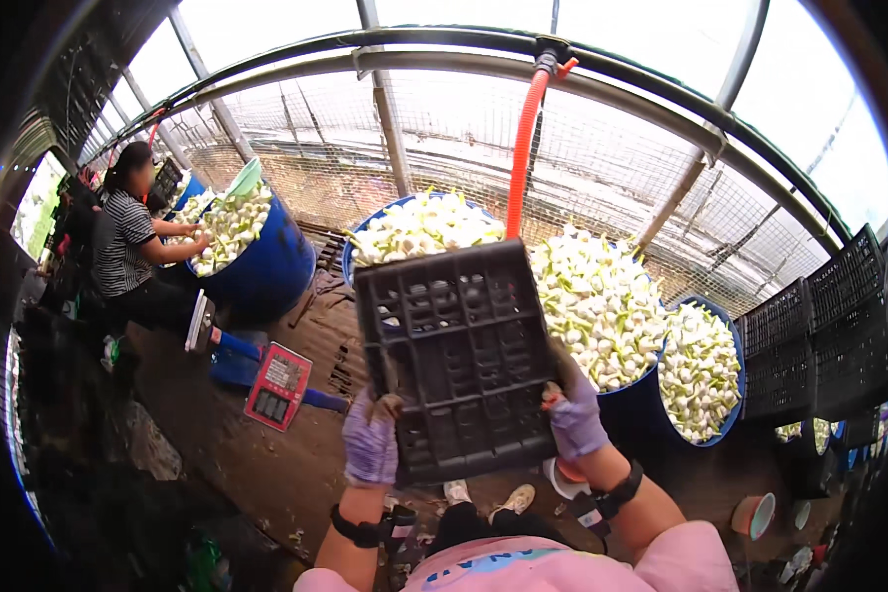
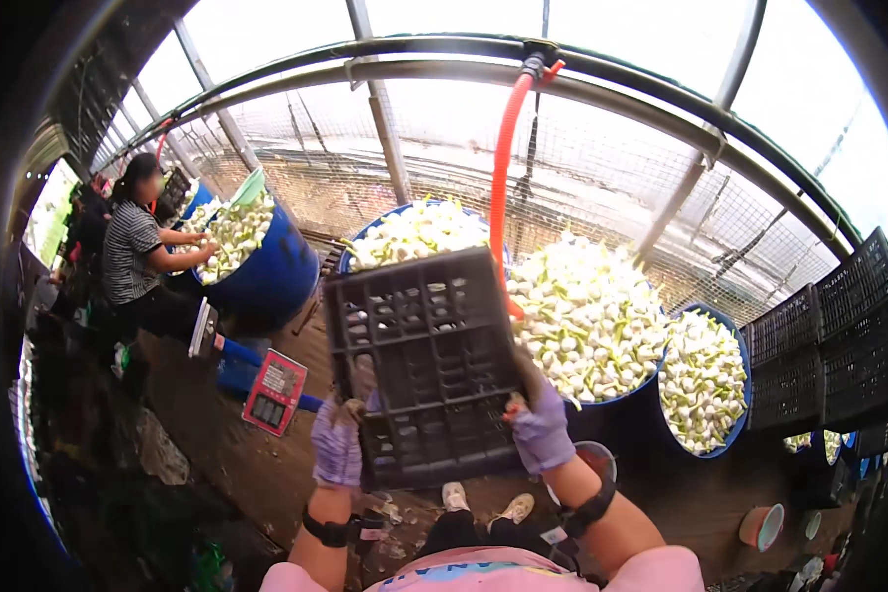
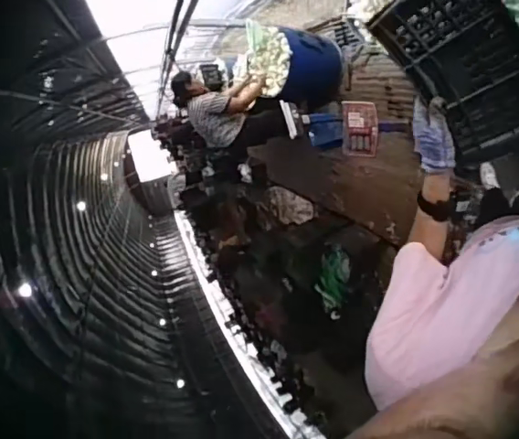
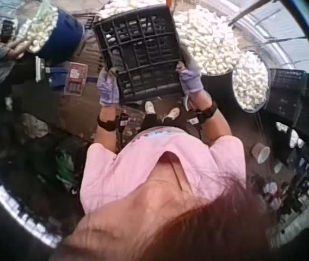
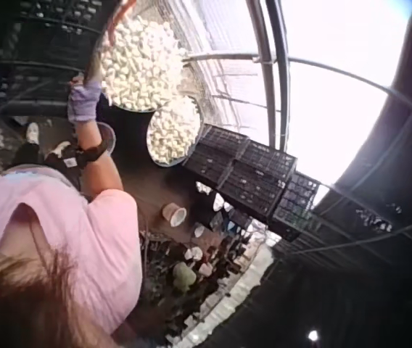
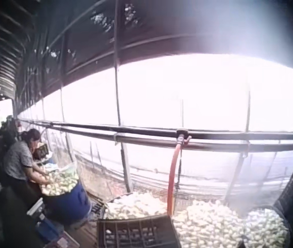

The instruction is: The person sits on the floor and peels garlic bulbs by hand, removing the outer skins and roots. They place the cleaned garlic into a black crate and later transfer the contents into a large blue barrel. Finally, they gather the discarded skins into a sack.

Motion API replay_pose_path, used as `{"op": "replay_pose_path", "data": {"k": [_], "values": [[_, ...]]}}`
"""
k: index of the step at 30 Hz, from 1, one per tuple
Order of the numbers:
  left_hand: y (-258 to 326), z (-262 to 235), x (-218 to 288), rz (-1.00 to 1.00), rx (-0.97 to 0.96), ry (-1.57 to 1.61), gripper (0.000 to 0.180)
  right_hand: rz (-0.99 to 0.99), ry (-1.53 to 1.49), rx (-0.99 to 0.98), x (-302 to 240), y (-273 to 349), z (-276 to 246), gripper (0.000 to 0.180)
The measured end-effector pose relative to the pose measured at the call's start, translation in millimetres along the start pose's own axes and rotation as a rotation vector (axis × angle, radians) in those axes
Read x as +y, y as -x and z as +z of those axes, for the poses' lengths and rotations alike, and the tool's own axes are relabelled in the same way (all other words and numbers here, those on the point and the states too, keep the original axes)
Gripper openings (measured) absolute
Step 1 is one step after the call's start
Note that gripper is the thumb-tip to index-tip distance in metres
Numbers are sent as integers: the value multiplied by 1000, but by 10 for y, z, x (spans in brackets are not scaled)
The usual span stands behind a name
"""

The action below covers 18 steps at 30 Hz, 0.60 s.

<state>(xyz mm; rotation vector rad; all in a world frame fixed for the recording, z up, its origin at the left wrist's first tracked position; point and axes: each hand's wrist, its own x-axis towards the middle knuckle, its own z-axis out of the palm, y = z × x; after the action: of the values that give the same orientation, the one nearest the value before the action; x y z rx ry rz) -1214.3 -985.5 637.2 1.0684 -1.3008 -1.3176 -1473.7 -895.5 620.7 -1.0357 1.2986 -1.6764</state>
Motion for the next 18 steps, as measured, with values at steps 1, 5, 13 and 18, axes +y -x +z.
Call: {"op": "replay_pose_path", "data": {"k": [1,5,13,18], "values": [[-105,-120,28,61,2,15,31,-96,38,-46,-39,-238,196,70],[-1008,-257,392,196,69,-100,29,-157,-114,-125,-141,-1205,701,78],[-3119,-245,457,159,-69,-19,41,-16,100,-62,-100,-3248,1207,66],[-4078,244,-612,84,153,205,44,29,371,37,681,-4110,948,54]]}}
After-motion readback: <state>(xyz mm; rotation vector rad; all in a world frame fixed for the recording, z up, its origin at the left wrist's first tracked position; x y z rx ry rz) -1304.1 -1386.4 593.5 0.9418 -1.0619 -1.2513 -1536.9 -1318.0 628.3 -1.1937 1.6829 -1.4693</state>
